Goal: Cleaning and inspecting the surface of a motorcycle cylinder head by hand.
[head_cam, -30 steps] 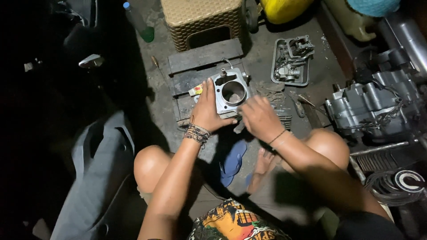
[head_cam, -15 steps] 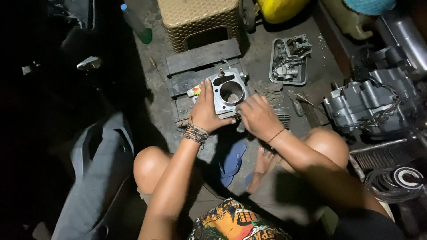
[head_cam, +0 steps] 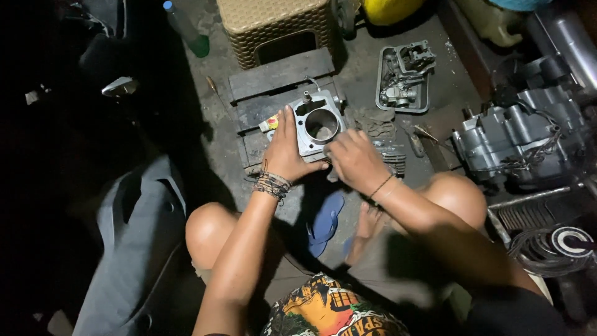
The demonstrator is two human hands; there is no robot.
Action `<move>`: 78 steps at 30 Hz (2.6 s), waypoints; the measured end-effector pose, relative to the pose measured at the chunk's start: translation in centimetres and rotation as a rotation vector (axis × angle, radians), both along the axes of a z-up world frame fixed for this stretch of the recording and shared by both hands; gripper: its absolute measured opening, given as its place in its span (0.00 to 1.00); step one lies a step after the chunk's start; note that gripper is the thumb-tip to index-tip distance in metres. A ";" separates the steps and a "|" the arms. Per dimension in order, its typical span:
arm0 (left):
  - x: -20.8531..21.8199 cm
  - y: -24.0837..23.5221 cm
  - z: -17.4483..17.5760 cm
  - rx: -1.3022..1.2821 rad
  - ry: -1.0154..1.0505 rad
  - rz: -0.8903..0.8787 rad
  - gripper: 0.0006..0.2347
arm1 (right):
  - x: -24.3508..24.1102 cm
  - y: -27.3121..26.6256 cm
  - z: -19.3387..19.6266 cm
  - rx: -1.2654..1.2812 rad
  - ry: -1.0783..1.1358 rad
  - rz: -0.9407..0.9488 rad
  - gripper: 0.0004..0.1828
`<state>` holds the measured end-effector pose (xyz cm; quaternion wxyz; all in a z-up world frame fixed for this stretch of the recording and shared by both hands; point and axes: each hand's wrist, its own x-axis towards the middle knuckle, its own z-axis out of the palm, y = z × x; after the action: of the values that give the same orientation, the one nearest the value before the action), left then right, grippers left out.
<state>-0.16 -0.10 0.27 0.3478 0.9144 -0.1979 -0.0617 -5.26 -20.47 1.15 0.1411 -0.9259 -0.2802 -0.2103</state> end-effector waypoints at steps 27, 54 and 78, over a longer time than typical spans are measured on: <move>-0.1 0.1 0.5 0.034 0.001 0.020 0.65 | -0.2 0.4 0.7 -0.075 0.000 -0.028 0.09; -0.2 0.1 0.6 0.050 0.018 0.028 0.64 | 0.0 -0.6 1.3 -0.040 0.058 -0.069 0.10; -0.1 0.0 0.3 0.013 0.020 0.008 0.65 | 0.0 -1.5 2.0 0.006 0.088 -0.082 0.08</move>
<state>-0.29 -0.10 0.59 0.3443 0.9167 -0.1902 -0.0704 -5.31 -21.99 3.19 0.1474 -0.9446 -0.2350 -0.1758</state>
